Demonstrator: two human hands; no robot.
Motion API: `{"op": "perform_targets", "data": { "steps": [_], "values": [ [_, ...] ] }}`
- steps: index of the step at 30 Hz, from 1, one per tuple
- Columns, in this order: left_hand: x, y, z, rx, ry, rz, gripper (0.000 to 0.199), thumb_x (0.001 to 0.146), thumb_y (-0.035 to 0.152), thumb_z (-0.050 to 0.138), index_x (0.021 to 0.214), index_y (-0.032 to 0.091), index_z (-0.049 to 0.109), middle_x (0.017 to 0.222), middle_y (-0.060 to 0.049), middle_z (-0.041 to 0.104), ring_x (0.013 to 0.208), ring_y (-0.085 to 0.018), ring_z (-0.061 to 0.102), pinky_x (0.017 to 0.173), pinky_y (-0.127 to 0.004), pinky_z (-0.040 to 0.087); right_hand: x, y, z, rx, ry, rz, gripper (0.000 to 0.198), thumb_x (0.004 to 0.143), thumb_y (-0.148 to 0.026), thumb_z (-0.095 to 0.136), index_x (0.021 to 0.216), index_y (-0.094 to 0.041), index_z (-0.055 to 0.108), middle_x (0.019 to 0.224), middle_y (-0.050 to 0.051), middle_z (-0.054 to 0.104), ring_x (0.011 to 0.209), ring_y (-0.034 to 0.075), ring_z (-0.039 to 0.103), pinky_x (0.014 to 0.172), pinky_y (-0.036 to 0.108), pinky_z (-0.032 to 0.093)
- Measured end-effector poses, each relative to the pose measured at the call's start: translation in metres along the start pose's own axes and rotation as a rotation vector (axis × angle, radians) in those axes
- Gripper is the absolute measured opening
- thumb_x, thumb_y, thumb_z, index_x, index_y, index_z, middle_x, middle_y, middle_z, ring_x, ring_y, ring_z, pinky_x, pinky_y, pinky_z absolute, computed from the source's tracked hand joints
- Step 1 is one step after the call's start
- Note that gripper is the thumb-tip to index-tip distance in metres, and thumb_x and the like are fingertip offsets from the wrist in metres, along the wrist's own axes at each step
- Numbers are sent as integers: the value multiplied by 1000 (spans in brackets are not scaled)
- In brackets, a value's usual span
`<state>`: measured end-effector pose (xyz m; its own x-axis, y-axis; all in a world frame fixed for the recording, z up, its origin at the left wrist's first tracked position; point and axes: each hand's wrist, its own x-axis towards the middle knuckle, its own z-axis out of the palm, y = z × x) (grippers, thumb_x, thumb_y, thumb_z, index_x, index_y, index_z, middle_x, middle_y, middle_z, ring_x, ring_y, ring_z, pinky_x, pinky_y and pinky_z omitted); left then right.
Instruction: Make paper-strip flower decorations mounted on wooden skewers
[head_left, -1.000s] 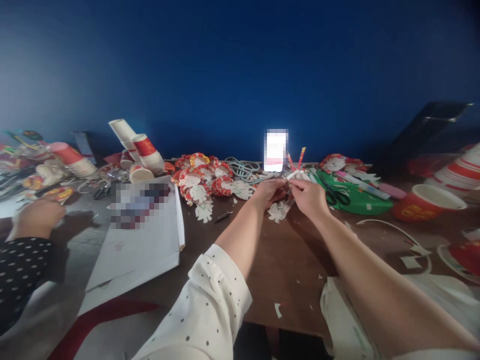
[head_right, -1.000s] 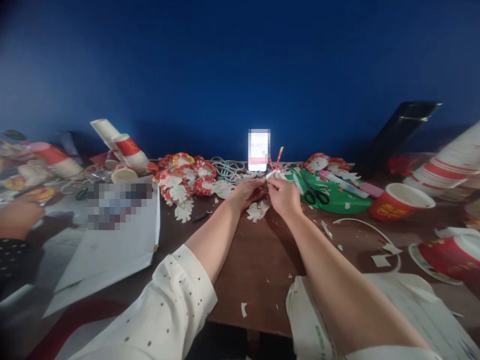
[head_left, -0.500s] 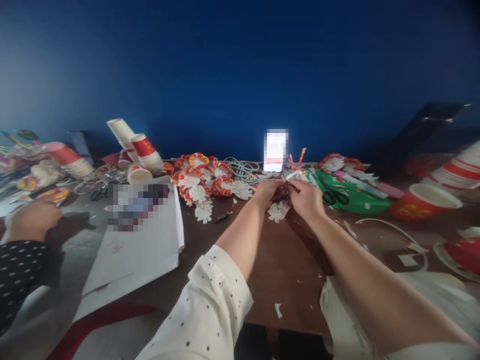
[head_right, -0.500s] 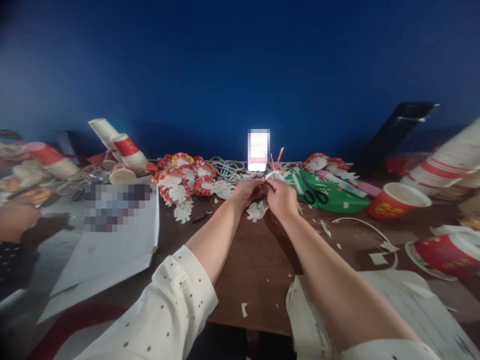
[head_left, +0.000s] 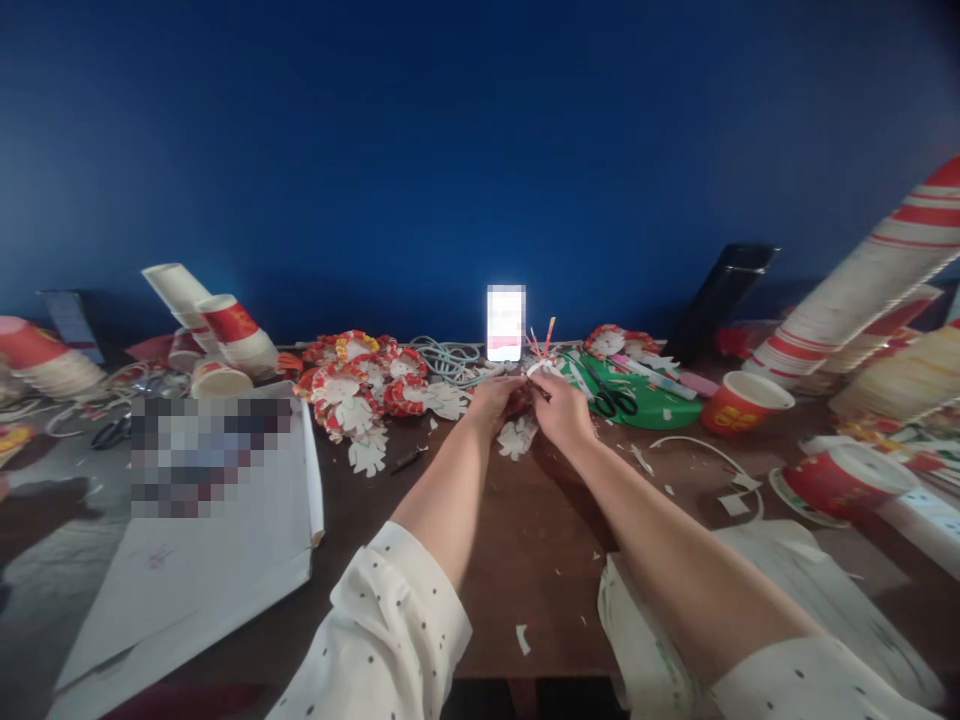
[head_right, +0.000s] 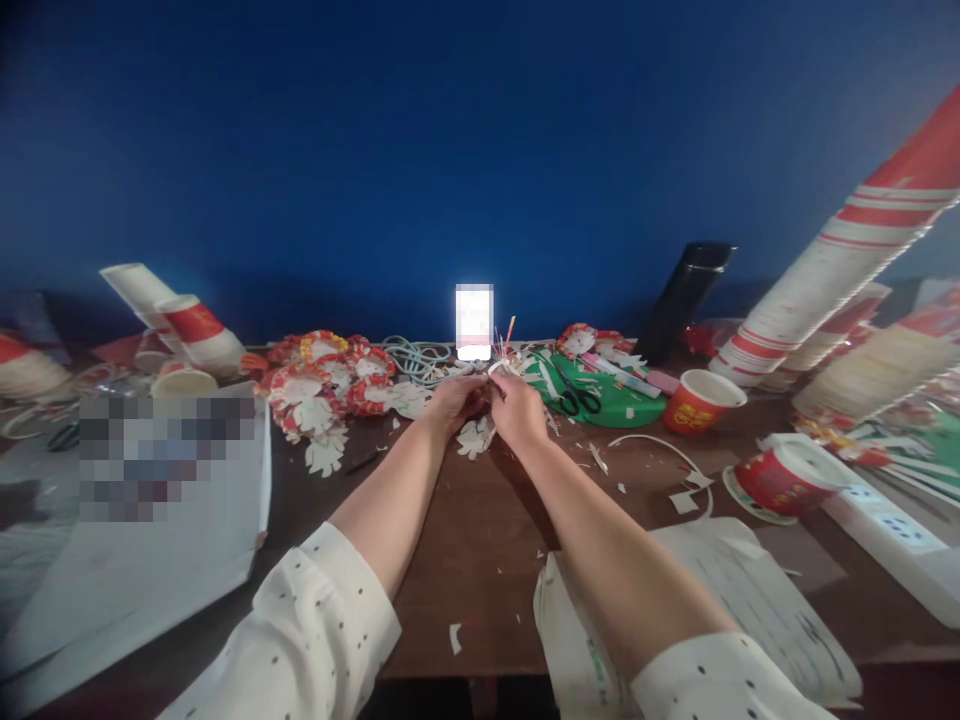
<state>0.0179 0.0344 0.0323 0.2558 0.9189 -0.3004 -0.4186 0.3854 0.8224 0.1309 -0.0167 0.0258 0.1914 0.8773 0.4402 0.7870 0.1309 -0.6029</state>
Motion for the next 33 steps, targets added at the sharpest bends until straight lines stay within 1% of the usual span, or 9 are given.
{"op": "perform_targets", "data": {
  "steps": [5,11,15,18,21,24,27,30,33],
  "values": [
    [-1,1,0,-17,-15,-4,13,79,6,69,68,11,64,50,2,53,46,-6,48,50,-17,43,-1,-4,-1,3,-11,20,37,90,-18,54,122,-17,74,123,12,73,115,27,68,103,41,50],
    [2,-2,-1,-4,4,3,14,74,8,75,67,13,63,52,2,53,47,-7,49,52,-19,44,-2,-3,-1,14,2,5,36,89,-17,55,119,-19,75,122,11,74,116,27,68,103,40,50],
    [3,-3,-1,-13,-45,19,16,73,9,75,65,12,62,51,3,51,46,-6,48,50,-18,41,0,-2,1,49,14,22,35,88,-18,56,117,-21,76,121,9,74,114,26,69,102,40,51],
    [0,-2,0,-26,-44,23,18,71,9,76,62,12,61,48,3,49,45,-6,46,49,-18,40,0,-2,1,75,29,36,34,88,-17,56,114,-21,76,119,9,75,113,27,70,102,40,52],
    [-2,-2,0,-33,-38,24,16,74,9,72,63,12,61,50,2,51,45,-6,47,49,-18,40,0,-2,2,90,37,41,33,88,-18,56,114,-19,77,118,11,75,112,28,70,101,42,52],
    [-2,-3,0,-39,-31,24,15,74,9,73,65,11,62,53,2,54,45,-6,48,49,-18,41,0,-1,2,113,37,40,33,88,-19,56,114,-18,77,117,11,76,111,28,70,101,43,52],
    [0,-3,0,-39,-34,19,16,73,11,76,65,12,62,52,2,54,44,-5,47,48,-18,40,0,-1,1,148,31,42,33,88,-20,57,114,-19,77,117,10,76,112,28,70,101,43,52],
    [2,-4,0,-39,-35,19,16,73,11,76,65,12,62,49,3,51,42,-5,45,46,-18,38,1,-2,-1,162,4,73,33,88,-22,56,114,-20,77,117,10,76,111,28,71,99,43,53],
    [4,-6,0,-32,-31,31,15,72,12,76,66,12,63,47,4,49,41,-5,43,45,-17,37,3,-3,-3,155,-9,93,34,89,-22,55,115,-18,77,117,11,75,112,28,70,100,42,52]
  ]
}}
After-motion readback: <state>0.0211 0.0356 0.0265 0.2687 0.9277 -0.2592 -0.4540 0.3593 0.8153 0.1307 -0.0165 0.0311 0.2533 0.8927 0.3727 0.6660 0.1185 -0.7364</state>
